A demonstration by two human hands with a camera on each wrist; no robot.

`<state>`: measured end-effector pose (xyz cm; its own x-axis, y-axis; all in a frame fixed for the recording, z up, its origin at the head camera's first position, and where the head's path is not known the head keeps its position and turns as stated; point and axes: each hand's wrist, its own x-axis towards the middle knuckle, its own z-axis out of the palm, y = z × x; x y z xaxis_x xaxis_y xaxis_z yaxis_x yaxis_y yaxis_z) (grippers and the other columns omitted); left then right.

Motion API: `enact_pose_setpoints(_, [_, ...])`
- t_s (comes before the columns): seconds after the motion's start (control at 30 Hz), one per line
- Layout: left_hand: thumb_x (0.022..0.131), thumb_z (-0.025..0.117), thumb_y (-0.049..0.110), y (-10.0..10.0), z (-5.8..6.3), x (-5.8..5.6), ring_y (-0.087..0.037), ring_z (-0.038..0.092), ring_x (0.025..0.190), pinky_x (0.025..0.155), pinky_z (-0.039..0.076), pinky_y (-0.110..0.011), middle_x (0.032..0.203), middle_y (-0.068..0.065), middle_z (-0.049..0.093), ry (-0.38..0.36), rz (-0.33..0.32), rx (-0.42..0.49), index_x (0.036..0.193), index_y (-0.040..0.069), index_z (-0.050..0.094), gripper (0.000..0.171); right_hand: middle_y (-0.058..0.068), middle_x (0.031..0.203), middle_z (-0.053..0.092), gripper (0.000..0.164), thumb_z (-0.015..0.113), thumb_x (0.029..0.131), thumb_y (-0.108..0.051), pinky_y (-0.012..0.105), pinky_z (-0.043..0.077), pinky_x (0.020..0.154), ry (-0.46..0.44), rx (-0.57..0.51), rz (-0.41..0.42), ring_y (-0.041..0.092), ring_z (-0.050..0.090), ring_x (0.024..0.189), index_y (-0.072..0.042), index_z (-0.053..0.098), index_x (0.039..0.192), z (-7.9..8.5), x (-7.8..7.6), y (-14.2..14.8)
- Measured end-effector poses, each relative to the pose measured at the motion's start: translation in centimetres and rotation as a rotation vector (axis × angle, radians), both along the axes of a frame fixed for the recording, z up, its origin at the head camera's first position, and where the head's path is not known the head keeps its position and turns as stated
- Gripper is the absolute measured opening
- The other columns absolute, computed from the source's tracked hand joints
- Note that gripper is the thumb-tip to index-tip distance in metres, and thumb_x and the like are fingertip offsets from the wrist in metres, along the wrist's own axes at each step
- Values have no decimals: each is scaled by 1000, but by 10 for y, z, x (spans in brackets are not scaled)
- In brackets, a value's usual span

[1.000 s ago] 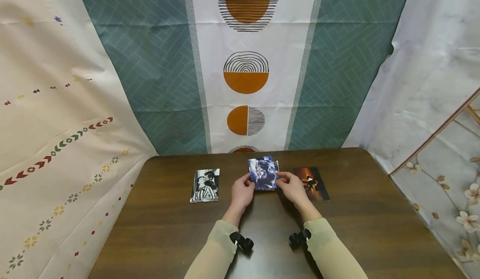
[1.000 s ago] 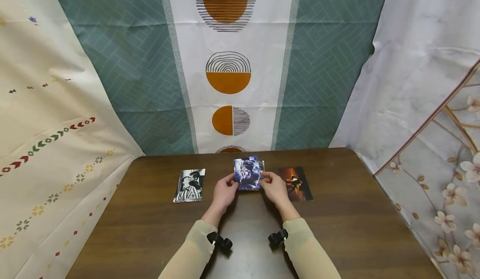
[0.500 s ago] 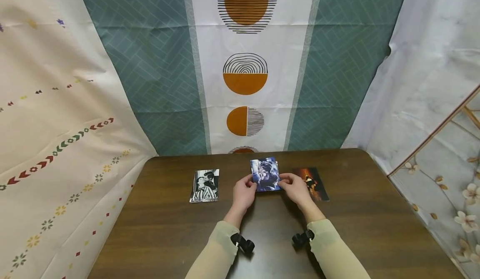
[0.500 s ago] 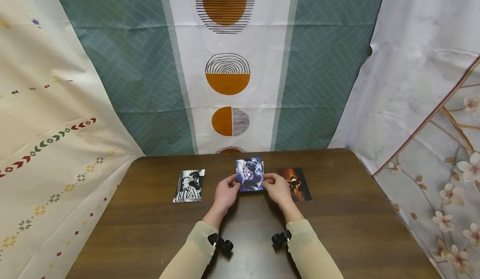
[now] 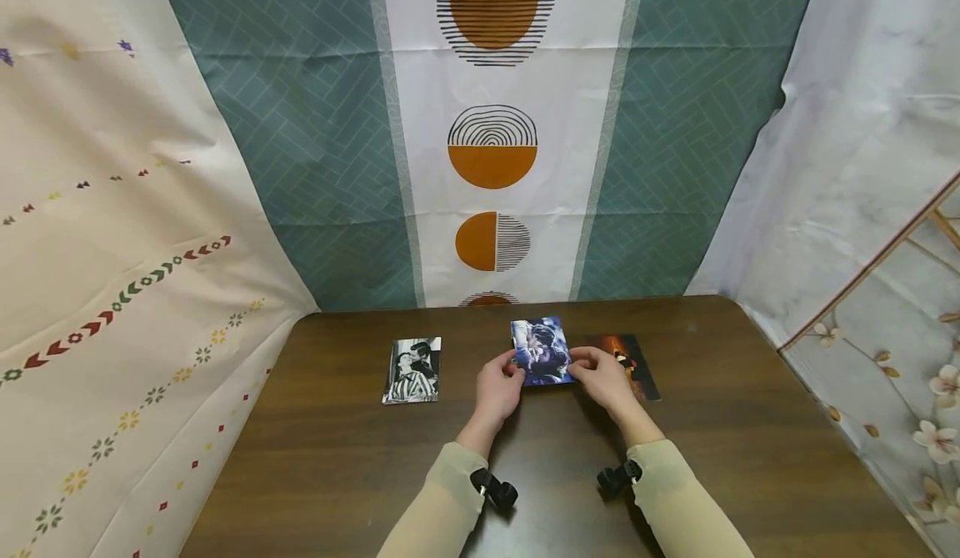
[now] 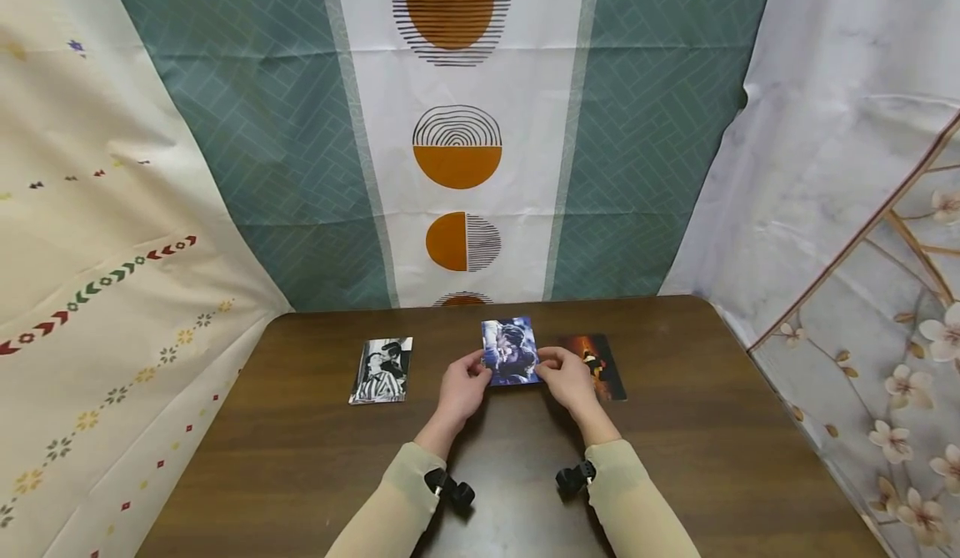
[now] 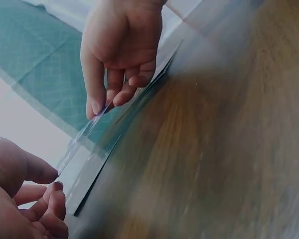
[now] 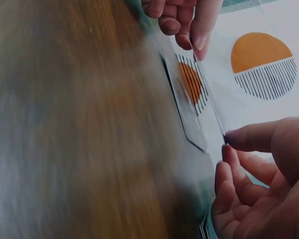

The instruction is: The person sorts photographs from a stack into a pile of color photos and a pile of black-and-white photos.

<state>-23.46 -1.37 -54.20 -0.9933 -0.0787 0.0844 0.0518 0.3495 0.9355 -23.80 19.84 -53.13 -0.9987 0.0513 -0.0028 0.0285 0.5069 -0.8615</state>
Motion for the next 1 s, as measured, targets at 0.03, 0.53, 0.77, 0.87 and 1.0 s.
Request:
enact_pose_setpoints(0.03, [94,73,3,2,0,0,-10,55,77,80,49,-33,86,2,64,2,-8,-2,135,-3,71,42,14,110,73,34,73,99,-14,32,51,73,-3,5,4,25,65,91,-2,72,131,0,1,3])
enact_pose_setpoints(0.53, [89,77,2,56,5,9,-3,54,72,76,51,-27,82,3,65,79,-165,-100,135,-14,66,49,19,117,75,39,73,101,-22,42,50,88,-46,109,-20,37,65,111,1,72,132,7,15,64])
enact_pose_setpoints(0.77, [91,81,4,77,11,9,-5,54,76,84,52,-29,84,4,64,8,-217,-122,144,-11,60,59,20,117,74,40,73,102,-24,36,51,78,-43,111,-33,35,65,105,1,72,133,9,18,88])
enact_pose_setpoints(0.87, [90,84,7,84,13,11,-8,54,77,85,51,-30,85,4,63,-30,-258,-131,149,-9,56,67,20,118,75,41,72,103,-25,37,51,81,-53,122,-45,36,65,108,1,71,134,8,20,97])
enact_pose_setpoints(1.0, [85,89,9,93,9,11,-9,52,78,83,49,-27,84,6,60,-43,-282,-183,150,-8,55,76,21,122,74,42,71,104,-26,41,51,87,-72,127,-56,39,63,115,1,70,136,7,23,105])
